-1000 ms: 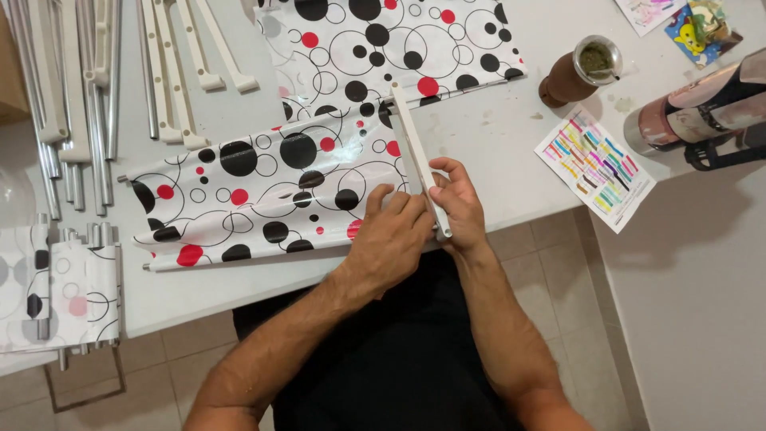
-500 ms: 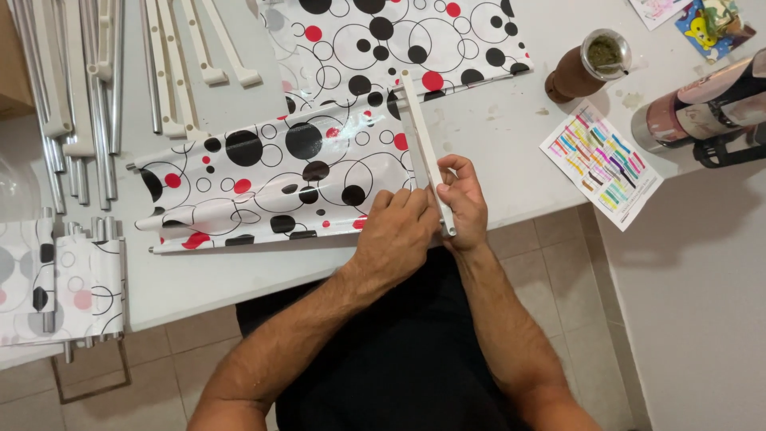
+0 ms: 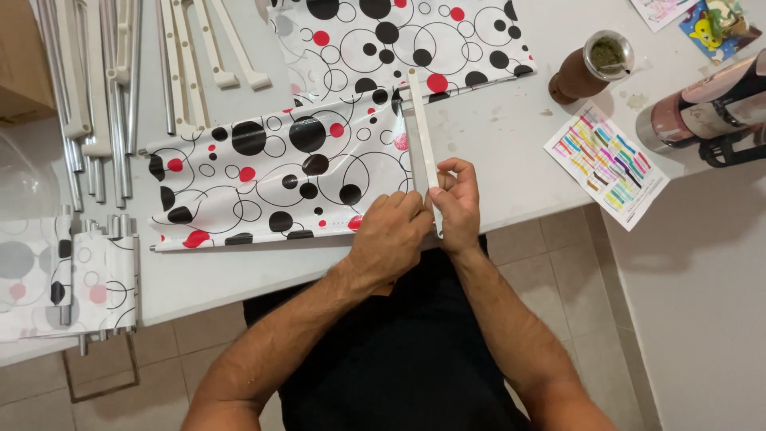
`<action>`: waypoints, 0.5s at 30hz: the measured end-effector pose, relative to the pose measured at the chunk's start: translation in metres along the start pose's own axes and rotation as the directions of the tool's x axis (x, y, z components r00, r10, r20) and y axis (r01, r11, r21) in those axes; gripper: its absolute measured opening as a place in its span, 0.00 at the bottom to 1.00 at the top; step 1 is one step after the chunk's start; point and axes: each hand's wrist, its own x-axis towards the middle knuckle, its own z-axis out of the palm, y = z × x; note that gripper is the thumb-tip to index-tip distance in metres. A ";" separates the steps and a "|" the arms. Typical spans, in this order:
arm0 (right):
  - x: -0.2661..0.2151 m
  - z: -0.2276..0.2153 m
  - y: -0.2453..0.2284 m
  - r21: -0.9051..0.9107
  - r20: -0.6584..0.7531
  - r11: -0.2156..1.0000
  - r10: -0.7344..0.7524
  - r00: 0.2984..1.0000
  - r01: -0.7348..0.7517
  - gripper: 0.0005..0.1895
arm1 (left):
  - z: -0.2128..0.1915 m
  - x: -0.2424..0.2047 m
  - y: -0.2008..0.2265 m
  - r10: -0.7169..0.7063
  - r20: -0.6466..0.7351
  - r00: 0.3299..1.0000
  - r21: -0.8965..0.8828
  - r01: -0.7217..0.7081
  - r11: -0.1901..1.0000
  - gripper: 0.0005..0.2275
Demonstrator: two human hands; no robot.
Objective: Assembling a multi-tier organizer shelf by sliding fabric sleeves onto plastic frames and inserting metal support rods.
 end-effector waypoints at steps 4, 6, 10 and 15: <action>0.001 -0.002 -0.002 -0.009 0.031 1.000 0.001 1.000 -0.001 0.19 | -0.025 0.004 0.003 -0.013 0.020 1.000 -0.025 0.013 1.000 0.10; 0.000 0.000 -0.004 0.031 0.054 1.000 -0.002 0.999 0.001 0.19 | -0.025 0.001 0.003 -0.033 -0.012 0.999 0.008 0.033 0.999 0.09; 0.002 0.001 0.001 0.044 0.051 0.999 -0.022 0.998 0.020 0.19 | 0.006 -0.009 -0.001 0.046 -0.082 0.996 0.115 -0.037 0.993 0.07; -0.004 0.005 0.004 0.091 -0.042 0.995 -0.041 0.998 0.045 0.17 | 0.015 -0.005 -0.001 0.075 -0.166 0.983 0.113 -0.057 0.992 0.07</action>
